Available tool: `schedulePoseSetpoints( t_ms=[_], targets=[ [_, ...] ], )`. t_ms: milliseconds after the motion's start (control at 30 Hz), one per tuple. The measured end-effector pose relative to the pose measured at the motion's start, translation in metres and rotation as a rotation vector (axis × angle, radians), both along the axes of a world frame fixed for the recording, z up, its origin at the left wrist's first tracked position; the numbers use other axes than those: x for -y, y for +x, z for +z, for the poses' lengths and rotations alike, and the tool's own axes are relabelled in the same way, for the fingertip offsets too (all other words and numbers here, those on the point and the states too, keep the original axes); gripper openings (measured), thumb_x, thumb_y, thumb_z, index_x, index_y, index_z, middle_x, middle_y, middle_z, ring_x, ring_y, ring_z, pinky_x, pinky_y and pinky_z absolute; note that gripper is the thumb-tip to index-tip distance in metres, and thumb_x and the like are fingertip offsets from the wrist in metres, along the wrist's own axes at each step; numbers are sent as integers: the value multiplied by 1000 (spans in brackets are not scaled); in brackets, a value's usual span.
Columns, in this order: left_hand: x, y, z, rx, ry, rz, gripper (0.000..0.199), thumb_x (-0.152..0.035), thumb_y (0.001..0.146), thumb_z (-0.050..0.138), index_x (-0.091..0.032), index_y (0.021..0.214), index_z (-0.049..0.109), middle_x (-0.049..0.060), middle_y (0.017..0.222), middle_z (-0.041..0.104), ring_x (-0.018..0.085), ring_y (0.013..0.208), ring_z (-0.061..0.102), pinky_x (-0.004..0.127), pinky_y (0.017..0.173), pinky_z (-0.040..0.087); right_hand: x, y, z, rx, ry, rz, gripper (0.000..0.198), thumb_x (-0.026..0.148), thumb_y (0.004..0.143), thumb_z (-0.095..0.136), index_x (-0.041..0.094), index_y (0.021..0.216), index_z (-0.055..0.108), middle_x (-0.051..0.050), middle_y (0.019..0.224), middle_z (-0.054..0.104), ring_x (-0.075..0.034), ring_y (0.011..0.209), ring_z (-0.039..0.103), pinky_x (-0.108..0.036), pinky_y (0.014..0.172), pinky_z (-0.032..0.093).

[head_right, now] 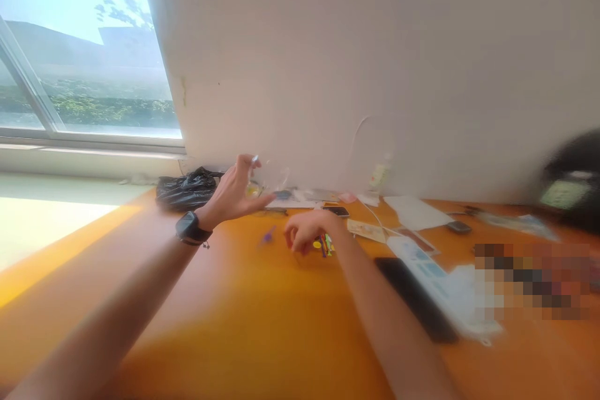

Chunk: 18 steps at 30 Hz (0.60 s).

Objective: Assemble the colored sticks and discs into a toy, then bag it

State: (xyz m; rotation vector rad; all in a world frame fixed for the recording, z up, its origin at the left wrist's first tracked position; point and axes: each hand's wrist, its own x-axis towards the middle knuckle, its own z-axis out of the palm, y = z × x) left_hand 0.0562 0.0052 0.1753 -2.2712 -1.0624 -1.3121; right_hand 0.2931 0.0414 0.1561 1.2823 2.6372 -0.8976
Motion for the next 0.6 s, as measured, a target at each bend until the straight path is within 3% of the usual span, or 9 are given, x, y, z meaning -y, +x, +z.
schedulePoseSetpoints(
  t_ms=[67,133,233,433,600],
  targets=[
    [0,0,0,-2,0,-5,70,-61,81,77,-22,124,38,7,108,59,19,75,58,36,66,44,3,14,20,-28,-70,35,21,29,79,79,20,97,74,-3,82,78,-20,73,77,-27,69,59],
    [0,1,0,-5,-3,-10,70,-61,81,77,-22,125,38,8,110,60,19,74,58,37,66,44,7,27,38,-271,-94,9,27,32,86,73,24,112,71,-3,93,78,-21,88,77,-31,82,60],
    [0,2,-1,-11,-13,-13,70,-62,82,76,-22,125,38,8,111,61,19,73,58,38,67,45,15,40,56,-587,-74,-79,27,36,90,72,26,114,69,-3,101,75,-21,98,75,-36,91,60],
    [0,3,-2,-30,-28,-18,71,-65,83,74,-22,125,37,9,112,61,20,74,58,38,67,45,29,34,71,-969,-16,-109,22,43,96,65,22,102,69,-4,97,67,-21,93,73,-40,91,61],
    [0,4,-2,-36,-9,-14,71,-66,83,73,-22,126,38,9,111,61,20,75,59,39,67,45,41,28,78,-989,192,-117,42,47,95,71,27,130,63,-4,104,70,-18,85,73,-39,85,61]
  ],
)
